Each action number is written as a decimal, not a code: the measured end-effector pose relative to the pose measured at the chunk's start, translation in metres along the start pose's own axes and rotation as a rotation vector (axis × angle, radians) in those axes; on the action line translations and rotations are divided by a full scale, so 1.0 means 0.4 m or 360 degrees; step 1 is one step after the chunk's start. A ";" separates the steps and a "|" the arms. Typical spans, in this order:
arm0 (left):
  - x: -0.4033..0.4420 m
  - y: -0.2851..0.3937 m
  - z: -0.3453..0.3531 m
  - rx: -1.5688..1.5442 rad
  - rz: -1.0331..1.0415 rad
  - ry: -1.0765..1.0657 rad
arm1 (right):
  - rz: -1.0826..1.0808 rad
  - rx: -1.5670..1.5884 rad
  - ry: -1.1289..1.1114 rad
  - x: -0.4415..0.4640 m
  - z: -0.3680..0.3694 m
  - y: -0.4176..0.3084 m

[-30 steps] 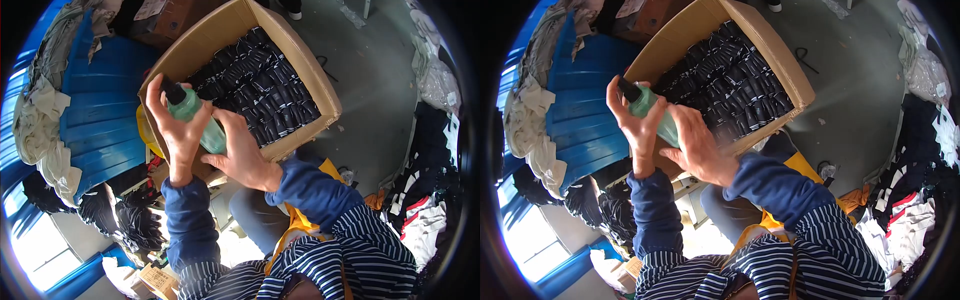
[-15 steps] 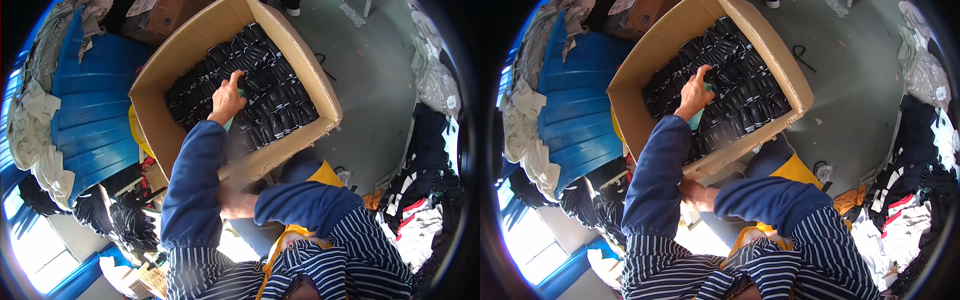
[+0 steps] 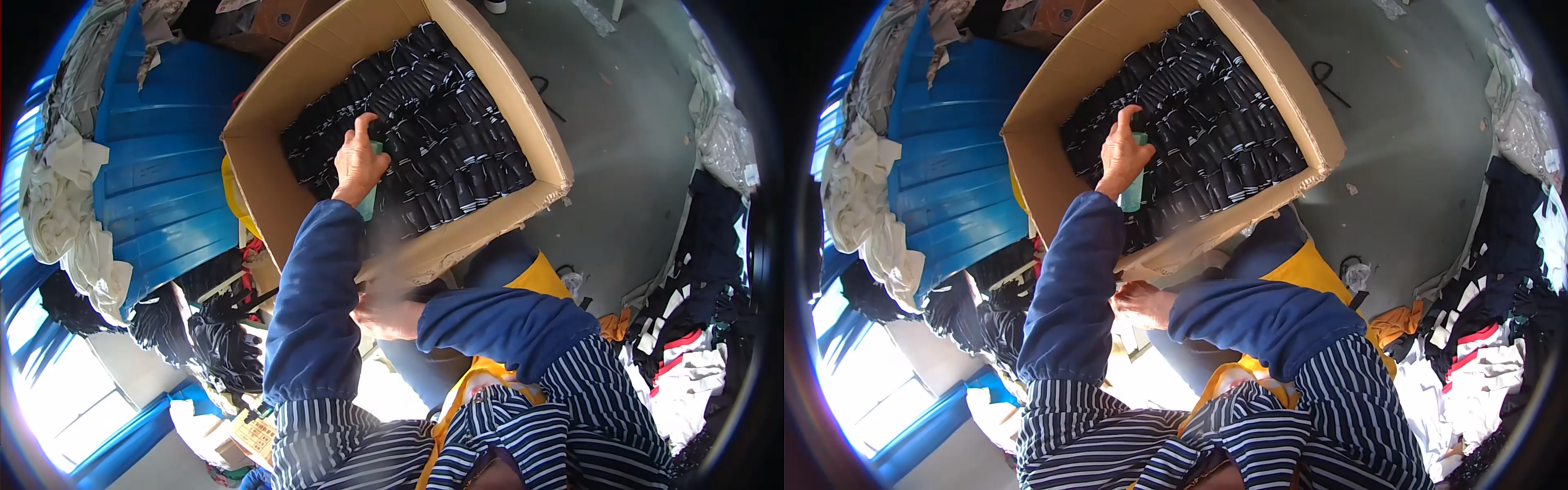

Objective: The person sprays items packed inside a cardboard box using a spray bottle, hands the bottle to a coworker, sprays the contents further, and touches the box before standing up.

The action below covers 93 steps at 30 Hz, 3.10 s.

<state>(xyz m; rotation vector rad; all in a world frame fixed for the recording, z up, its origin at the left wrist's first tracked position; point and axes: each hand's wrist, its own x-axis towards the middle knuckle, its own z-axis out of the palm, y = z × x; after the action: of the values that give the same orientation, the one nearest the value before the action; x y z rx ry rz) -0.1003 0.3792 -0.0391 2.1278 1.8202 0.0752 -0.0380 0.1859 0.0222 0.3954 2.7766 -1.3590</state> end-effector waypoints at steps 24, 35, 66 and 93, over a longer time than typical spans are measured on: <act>-0.115 -0.128 -0.052 -0.0059 -0.0629 0.0210 | -0.0149 -0.0432 0.0625 0.042 0.082 0.012; -0.122 -0.189 -0.043 -0.0352 -0.0800 0.0285 | -0.0136 -0.0443 0.0526 0.054 0.094 0.026; -0.164 -0.264 -0.030 -0.0374 -0.0911 0.0359 | -0.0131 -0.1361 0.0898 0.067 0.206 0.058; 0.103 -0.067 -0.074 -0.0683 -0.0526 0.0180 | -0.0200 -0.1202 0.0994 0.005 0.147 0.053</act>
<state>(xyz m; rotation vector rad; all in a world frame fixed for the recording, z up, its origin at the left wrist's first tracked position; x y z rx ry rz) -0.1261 0.4286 -0.0263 1.5424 1.9797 0.4678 -0.0399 0.1529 -0.0311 0.6861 3.5521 -0.0883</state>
